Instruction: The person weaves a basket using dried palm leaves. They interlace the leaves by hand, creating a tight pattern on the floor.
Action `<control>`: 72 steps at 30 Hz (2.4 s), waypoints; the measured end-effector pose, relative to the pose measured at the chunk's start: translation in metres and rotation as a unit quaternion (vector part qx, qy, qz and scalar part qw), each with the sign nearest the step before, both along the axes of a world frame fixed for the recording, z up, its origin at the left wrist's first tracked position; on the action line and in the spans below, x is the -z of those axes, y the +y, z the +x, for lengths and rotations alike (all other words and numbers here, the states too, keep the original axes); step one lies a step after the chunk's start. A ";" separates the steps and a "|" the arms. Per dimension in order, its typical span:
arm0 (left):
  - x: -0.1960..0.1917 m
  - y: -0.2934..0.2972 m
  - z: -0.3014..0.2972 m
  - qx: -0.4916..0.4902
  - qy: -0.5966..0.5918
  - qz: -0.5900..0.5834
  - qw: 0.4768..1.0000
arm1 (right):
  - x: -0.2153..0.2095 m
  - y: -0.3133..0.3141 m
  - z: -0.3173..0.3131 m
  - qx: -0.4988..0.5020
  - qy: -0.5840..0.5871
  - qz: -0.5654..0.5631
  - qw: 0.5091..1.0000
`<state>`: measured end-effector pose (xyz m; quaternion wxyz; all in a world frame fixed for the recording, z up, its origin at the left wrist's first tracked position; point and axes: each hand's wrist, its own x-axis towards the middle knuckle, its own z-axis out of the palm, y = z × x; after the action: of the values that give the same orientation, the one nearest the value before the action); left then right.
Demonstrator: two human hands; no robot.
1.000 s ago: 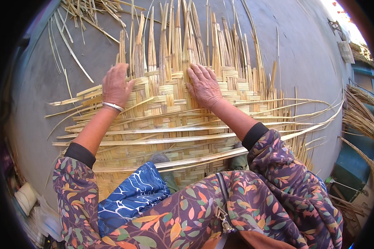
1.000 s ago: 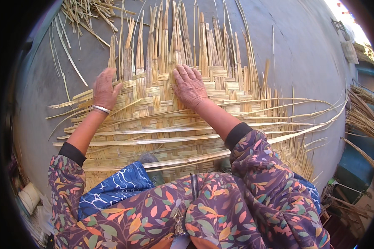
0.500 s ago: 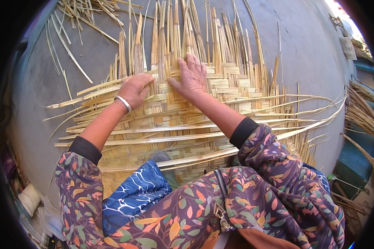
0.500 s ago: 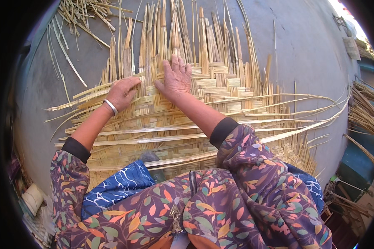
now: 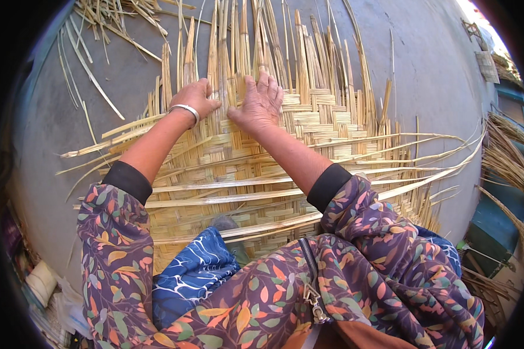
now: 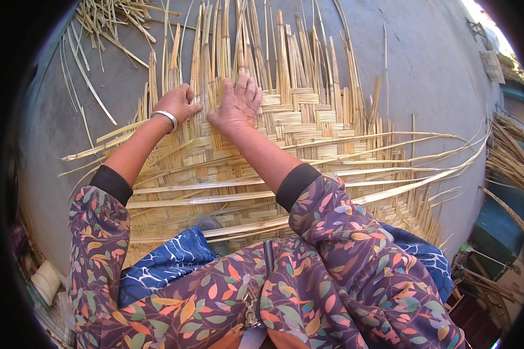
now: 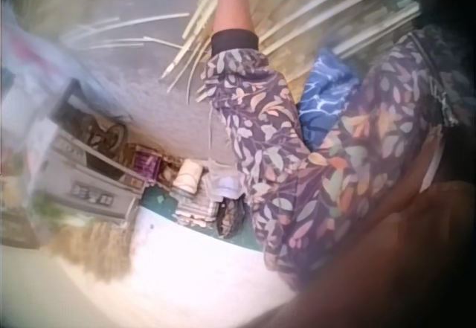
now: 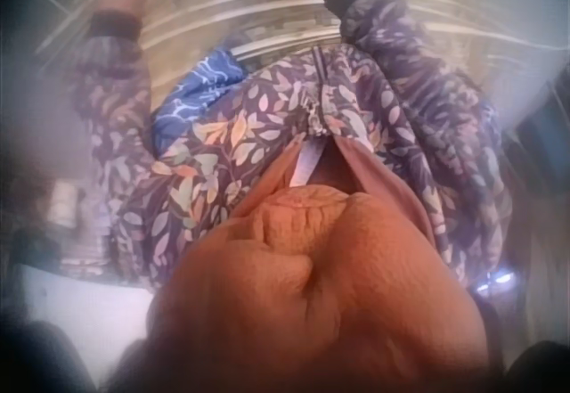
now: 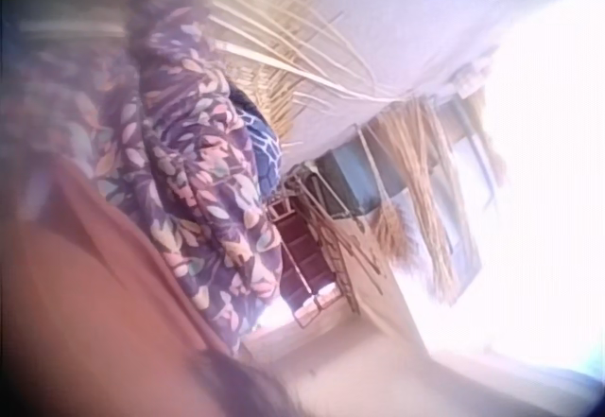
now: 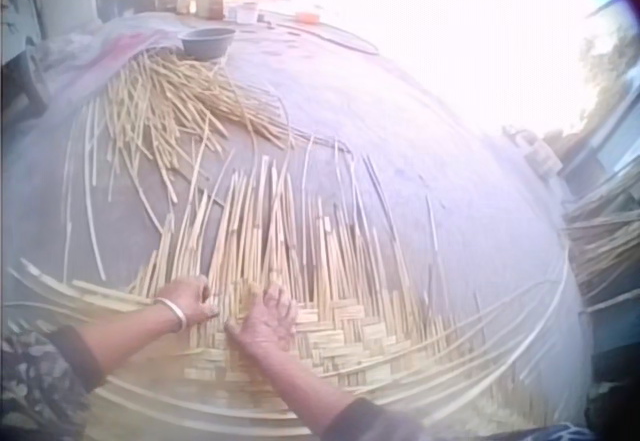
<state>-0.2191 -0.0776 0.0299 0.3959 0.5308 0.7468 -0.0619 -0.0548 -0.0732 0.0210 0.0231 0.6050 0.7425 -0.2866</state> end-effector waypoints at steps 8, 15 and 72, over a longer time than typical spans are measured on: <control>0.020 0.005 -0.013 -0.056 -0.063 -0.012 0.996 | -0.001 0.002 0.002 -0.001 0.005 0.003 1.000; 0.036 0.026 0.007 -0.129 -0.072 0.071 0.986 | -0.006 0.001 0.017 -0.048 0.041 0.014 0.998; 0.048 0.102 0.014 -0.248 -0.256 0.027 0.934 | 0.012 0.071 0.033 -0.103 0.251 0.241 0.932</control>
<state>-0.2052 0.0239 -0.0185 0.5622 0.3367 0.7295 0.1961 -0.0215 -0.0021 0.0090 -0.2807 0.4207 0.8293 -0.2377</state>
